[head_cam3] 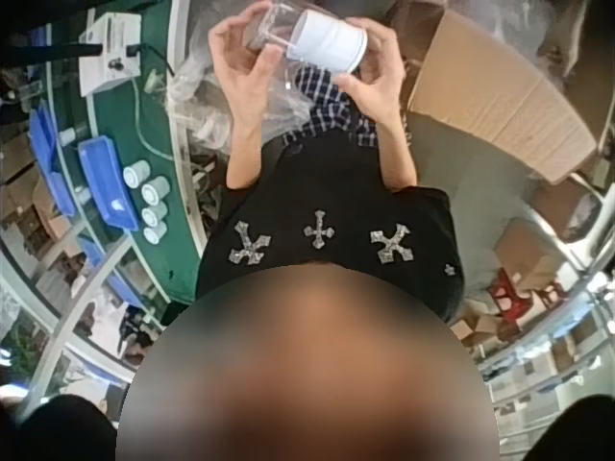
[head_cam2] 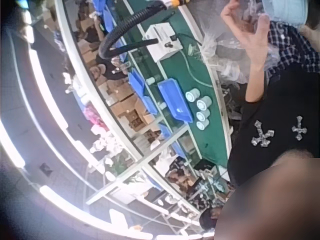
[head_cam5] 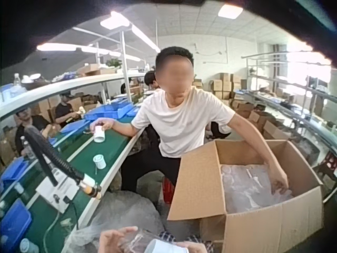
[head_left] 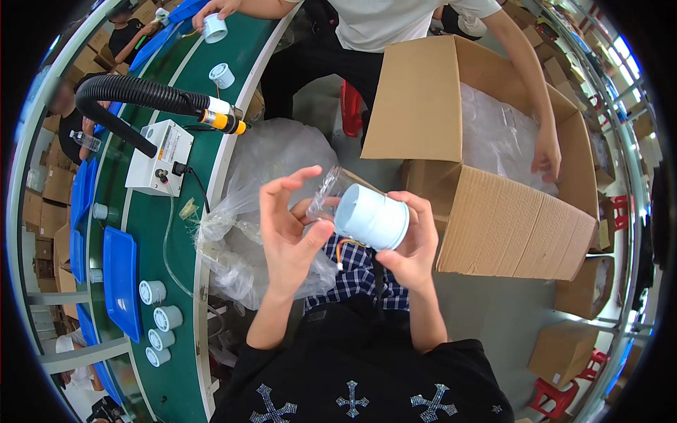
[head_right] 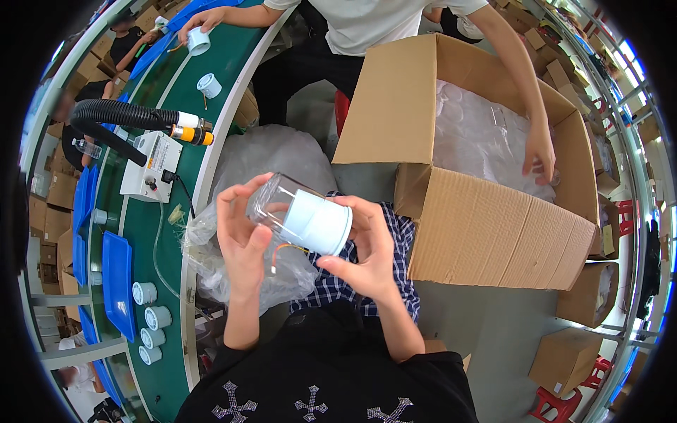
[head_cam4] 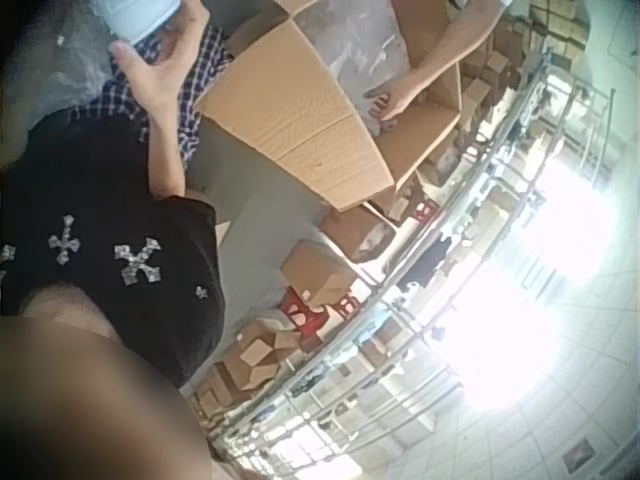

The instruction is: The person sits at a green assembly table in a factory and assembles small cylindrical electronic components. They pick up a white plastic housing and a clear plastic cover, fit them together, and place the finished unit on the table. The person repeats this process for several units, handling them one at a time.

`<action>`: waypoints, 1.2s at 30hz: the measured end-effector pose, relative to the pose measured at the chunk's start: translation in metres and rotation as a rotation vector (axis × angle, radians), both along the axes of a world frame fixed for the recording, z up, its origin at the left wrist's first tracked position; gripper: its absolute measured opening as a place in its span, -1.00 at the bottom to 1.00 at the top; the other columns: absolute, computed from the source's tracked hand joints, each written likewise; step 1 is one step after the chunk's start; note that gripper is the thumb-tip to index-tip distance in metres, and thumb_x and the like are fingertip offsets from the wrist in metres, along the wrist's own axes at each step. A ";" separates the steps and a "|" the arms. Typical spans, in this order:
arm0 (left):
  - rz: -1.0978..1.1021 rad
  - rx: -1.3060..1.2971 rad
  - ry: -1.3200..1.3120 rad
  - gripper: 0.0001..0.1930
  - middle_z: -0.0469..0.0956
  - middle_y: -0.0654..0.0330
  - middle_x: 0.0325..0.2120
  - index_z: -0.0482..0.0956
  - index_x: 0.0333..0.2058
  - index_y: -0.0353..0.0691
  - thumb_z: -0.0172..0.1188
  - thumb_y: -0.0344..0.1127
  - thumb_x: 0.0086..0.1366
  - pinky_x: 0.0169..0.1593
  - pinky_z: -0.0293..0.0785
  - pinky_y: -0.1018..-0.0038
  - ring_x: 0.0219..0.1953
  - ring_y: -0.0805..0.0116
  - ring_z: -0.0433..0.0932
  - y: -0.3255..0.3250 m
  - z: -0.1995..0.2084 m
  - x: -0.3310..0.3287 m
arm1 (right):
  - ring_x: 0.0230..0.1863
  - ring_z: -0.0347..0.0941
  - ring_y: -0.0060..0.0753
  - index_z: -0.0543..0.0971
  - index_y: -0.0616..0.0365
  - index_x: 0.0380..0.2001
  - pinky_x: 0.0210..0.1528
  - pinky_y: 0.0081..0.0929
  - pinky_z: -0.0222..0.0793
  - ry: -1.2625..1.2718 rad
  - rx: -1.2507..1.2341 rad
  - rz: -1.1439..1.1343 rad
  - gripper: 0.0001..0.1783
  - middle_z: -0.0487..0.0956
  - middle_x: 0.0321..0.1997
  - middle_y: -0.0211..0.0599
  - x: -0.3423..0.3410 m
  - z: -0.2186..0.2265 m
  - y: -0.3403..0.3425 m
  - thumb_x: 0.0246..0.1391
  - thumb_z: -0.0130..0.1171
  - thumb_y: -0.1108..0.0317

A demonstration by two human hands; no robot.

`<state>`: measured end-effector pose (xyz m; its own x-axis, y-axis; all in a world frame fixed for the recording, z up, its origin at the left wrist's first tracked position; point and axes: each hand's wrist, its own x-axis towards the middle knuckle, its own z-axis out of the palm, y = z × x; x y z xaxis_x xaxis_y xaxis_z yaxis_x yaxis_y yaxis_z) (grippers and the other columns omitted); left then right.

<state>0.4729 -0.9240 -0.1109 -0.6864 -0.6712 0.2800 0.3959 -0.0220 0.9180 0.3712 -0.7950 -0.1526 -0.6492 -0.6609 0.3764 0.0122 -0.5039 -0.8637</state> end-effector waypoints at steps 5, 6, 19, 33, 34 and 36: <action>0.141 0.059 0.050 -0.75 0.21 -0.07 0.07 0.37 -0.22 -0.36 0.13 -0.38 0.15 -0.13 0.44 0.47 -0.10 0.16 0.47 0.012 0.001 -0.004 | 0.12 0.27 -0.20 0.15 0.21 0.00 0.00 -0.34 0.37 0.115 -0.031 -0.132 -0.20 0.28 0.09 0.05 0.017 -0.001 -0.014 -0.30 0.41 0.42; 0.145 0.073 0.060 -0.83 0.17 -0.06 0.11 0.41 -0.26 -0.37 0.08 -0.46 0.17 -0.12 0.41 0.52 -0.08 0.19 0.47 0.013 0.001 -0.003 | 0.12 0.27 -0.17 0.13 0.17 -0.02 -0.02 -0.34 0.39 0.128 -0.036 -0.141 -0.21 0.27 0.10 0.10 0.021 0.000 -0.016 -0.30 0.41 0.41; -0.182 0.416 0.063 -0.89 0.02 0.05 0.21 0.51 -0.33 -0.33 0.07 -0.55 0.13 0.00 0.23 0.46 0.18 0.23 0.17 0.016 0.008 0.008 | 0.17 0.21 -0.12 0.13 0.16 -0.01 0.06 -0.29 0.31 0.102 -0.073 -0.175 -0.22 0.23 0.12 0.13 0.026 -0.001 -0.017 -0.28 0.39 0.43; -0.137 0.208 0.065 -0.90 0.04 -0.02 0.19 0.45 -0.33 -0.31 0.11 -0.47 0.15 0.11 0.19 0.35 0.15 0.17 0.21 0.017 0.012 0.005 | 0.15 0.23 -0.17 0.15 0.24 0.00 0.16 -0.26 0.14 -0.040 -0.057 -0.182 -0.21 0.28 0.08 0.07 0.029 -0.004 -0.013 -0.27 0.39 0.35; -0.129 0.161 0.065 -0.89 0.05 -0.04 0.18 0.44 -0.32 -0.31 0.11 -0.46 0.16 0.12 0.18 0.33 0.15 0.16 0.22 0.016 0.010 0.005 | 0.14 0.23 -0.18 0.15 0.26 0.00 0.16 -0.27 0.13 -0.046 -0.057 -0.196 -0.21 0.30 0.07 0.06 0.028 -0.004 -0.012 -0.27 0.39 0.33; -0.057 0.034 0.040 -0.83 0.11 -0.05 0.14 0.42 -0.27 -0.31 0.13 -0.45 0.15 0.08 0.23 0.34 0.08 0.17 0.30 0.010 0.001 0.009 | 0.10 0.28 -0.22 0.17 0.28 -0.01 0.13 -0.32 0.17 -0.057 -0.071 -0.168 -0.22 0.34 0.02 0.03 0.021 -0.002 -0.008 -0.26 0.38 0.28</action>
